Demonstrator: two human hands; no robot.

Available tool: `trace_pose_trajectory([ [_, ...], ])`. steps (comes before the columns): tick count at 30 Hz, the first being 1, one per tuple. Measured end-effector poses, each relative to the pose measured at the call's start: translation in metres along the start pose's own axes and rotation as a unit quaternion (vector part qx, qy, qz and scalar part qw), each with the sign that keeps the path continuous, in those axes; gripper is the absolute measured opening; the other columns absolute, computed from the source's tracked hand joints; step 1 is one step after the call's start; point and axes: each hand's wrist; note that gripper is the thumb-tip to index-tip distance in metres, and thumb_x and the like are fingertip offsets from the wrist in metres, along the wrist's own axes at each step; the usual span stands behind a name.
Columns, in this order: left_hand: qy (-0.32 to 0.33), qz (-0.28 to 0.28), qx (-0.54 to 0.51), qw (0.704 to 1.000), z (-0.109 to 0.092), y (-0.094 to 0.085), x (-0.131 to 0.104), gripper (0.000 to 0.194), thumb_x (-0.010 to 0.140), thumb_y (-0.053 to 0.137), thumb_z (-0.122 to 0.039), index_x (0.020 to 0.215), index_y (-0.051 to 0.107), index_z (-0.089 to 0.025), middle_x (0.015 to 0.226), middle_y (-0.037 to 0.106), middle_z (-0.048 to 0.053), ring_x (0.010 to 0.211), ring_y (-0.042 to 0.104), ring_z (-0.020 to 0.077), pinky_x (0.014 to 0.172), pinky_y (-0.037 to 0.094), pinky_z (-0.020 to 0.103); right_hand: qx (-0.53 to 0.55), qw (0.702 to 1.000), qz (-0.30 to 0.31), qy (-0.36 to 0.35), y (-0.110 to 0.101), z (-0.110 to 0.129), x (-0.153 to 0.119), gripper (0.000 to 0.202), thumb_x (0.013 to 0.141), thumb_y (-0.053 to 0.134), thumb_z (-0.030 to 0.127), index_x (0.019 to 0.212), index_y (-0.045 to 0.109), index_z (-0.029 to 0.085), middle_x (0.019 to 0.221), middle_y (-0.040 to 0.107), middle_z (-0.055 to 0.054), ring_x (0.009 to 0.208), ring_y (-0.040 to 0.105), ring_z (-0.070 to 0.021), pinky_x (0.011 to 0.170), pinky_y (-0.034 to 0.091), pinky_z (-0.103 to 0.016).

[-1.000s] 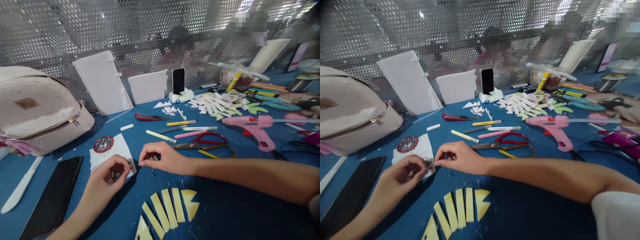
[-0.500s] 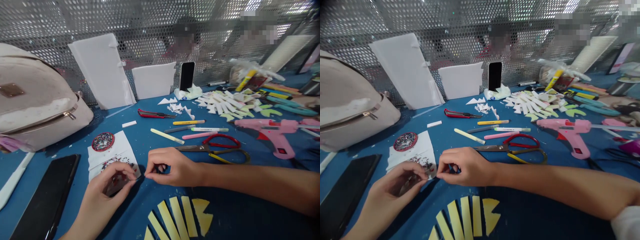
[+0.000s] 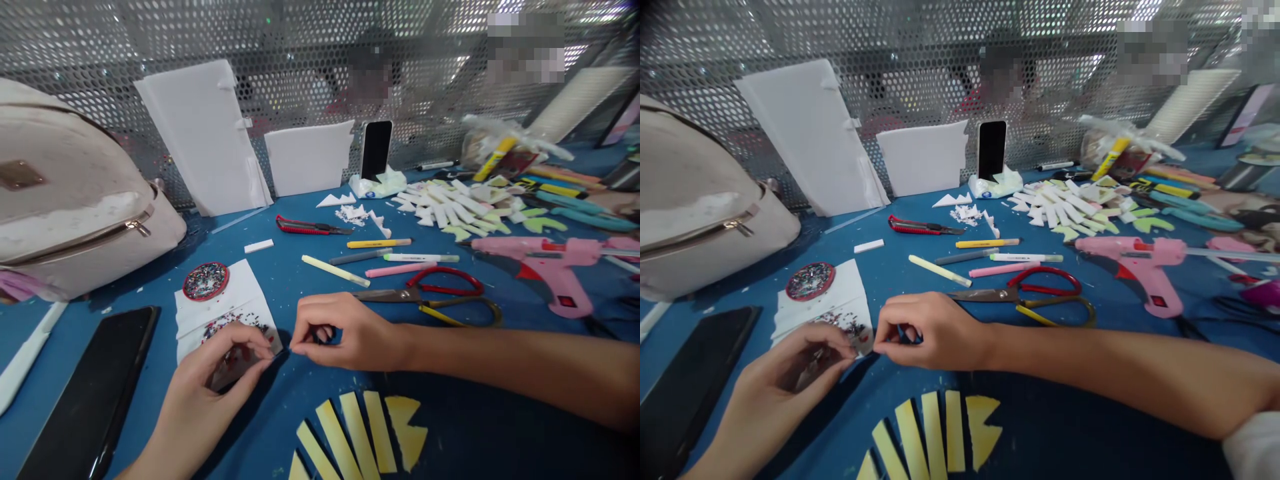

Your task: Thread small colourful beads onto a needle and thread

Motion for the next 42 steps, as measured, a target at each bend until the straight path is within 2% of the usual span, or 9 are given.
trace_pose_trajectory([
  [9,0.016,-0.001,0.024,1.000,0.0023,-0.0019,0.0000,0.009,0.088,0.068,-0.018,0.088,0.071,-0.027,0.084,0.073,-0.003,0.075,0.069,0.0131,0.070,0.054,0.017,0.005,1.000,0.010,0.016,-0.0010,-0.0020,-0.0014,0.006,0.091,0.067,0.016,0.085,0.067,0.015,0.077,0.059,0.001,0.063,0.049,-0.0076,0.058,0.041,-0.019],
  [19,-0.004,0.001,0.023,1.000,0.0007,-0.0019,-0.0005,0.006,0.086,0.071,-0.021,0.087,0.070,-0.026,0.085,0.074,-0.003,0.078,0.070,0.0131,0.074,0.055,0.018,-0.030,0.999,0.022,-0.011,-0.0005,0.0004,-0.0021,0.011,0.094,0.065,0.020,0.084,0.065,0.016,0.079,0.062,0.000,0.066,0.053,-0.0086,0.063,0.042,-0.018],
  [27,-0.017,-0.011,0.036,0.999,0.0012,-0.0015,-0.0019,0.005,0.085,0.073,-0.026,0.088,0.070,-0.025,0.087,0.073,0.000,0.079,0.071,0.0168,0.078,0.057,0.025,-0.066,0.997,0.022,-0.019,0.0011,-0.0001,-0.0042,0.012,0.093,0.063,0.020,0.082,0.063,0.017,0.078,0.062,0.001,0.069,0.056,-0.0097,0.063,0.042,-0.019],
  [33,-0.032,-0.014,0.018,0.999,-0.0029,-0.0005,-0.0015,0.009,0.082,0.076,-0.028,0.089,0.070,-0.024,0.085,0.074,0.000,0.080,0.071,0.0177,0.077,0.058,0.025,-0.103,0.994,0.027,-0.033,0.0016,-0.0003,-0.0050,0.014,0.095,0.061,0.021,0.081,0.061,0.018,0.078,0.062,0.001,0.069,0.055,-0.0097,0.064,0.041,-0.020],
  [42,-0.055,-0.023,-0.003,0.998,-0.0047,0.0006,-0.0043,0.010,0.080,0.076,-0.027,0.088,0.070,-0.026,0.085,0.073,-0.003,0.081,0.071,0.0150,0.078,0.055,0.022,-0.101,0.994,0.019,-0.043,0.0028,-0.0007,-0.0052,0.014,0.094,0.061,0.021,0.081,0.061,0.018,0.077,0.063,0.001,0.070,0.056,-0.0104,0.065,0.040,-0.021],
])
Point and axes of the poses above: each hand's wrist, its own x-axis towards the middle knuckle, its own y-axis out of the palm, z = x × y
